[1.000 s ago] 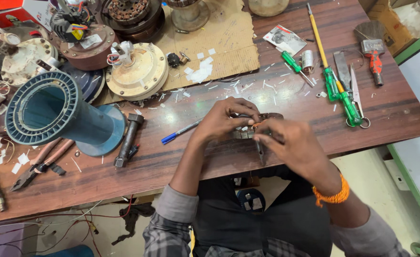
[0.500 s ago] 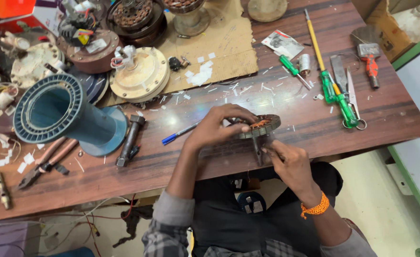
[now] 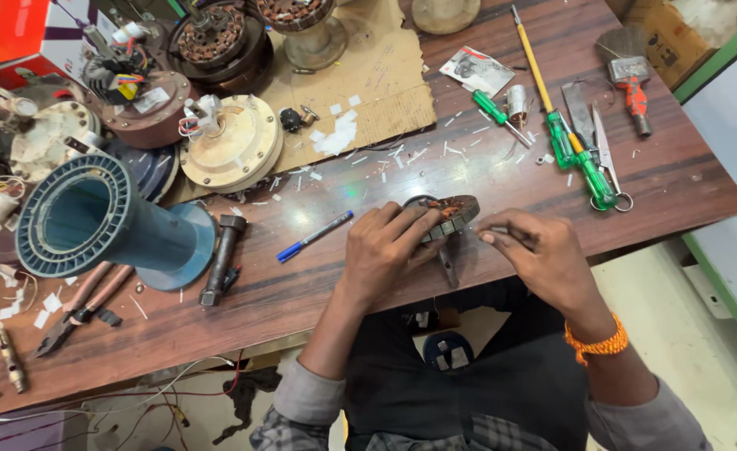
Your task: The person sits at a workbench and winds copper wire by hand into the slots of a motor armature, pressing and seating the wire coils around the commutator and turning the rotor as they work around it.
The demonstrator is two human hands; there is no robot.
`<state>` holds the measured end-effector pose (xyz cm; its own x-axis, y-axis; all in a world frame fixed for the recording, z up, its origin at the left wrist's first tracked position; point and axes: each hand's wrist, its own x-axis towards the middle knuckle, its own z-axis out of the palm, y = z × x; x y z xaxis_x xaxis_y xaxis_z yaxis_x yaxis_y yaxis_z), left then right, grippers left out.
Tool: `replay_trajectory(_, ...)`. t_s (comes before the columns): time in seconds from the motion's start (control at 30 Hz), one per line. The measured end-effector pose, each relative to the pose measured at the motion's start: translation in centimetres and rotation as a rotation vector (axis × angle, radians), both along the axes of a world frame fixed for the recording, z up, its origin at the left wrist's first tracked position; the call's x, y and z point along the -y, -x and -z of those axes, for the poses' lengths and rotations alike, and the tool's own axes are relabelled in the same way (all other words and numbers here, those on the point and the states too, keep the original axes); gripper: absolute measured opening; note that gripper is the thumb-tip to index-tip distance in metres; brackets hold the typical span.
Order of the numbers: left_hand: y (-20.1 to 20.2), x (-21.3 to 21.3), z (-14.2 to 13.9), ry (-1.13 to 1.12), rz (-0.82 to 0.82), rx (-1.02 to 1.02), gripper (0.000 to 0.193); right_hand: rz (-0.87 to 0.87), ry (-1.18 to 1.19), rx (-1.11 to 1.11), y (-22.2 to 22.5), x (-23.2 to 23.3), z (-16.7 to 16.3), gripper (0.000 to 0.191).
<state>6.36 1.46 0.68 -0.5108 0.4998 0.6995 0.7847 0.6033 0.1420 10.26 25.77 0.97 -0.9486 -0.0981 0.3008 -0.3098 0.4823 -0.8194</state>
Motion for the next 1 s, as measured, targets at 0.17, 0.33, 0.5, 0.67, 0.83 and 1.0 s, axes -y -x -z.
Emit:
replay_trajectory(0.17,1.1,1.2,-0.1,0.094,0.078,-0.061,0.038,0.001,-0.168,-0.015,1.5,2.2,-2.5,0.013)
replay_trajectory(0.33,1.7,2.1,-0.1,0.148,0.109,-0.087,0.039,-0.059,-0.170,-0.108,3.5,3.0,-2.9,0.010)
replay_trajectory(0.5,1.3,1.9,-0.2,0.103,0.107,-0.005,0.045,-0.125,-0.193,-0.083,6.2,3.4,-3.0,0.011)
replay_trajectory(0.67,2.5,0.8,0.1,-0.432,-0.035,0.786,0.050,-0.116,-0.307,-0.066,6.8,3.6,-3.4,0.013)
replay_trajectory(0.83,5.6,-0.9,2.2,-0.468,0.189,0.986,0.066,-0.029,-0.348,-0.071,6.8,4.0,-3.6,0.019)
replay_trajectory(1.0,6.9,-0.7,4.0,-0.573,0.447,1.224,0.027,0.019,-0.365,-0.138,6.2,4.0,-3.9,0.022)
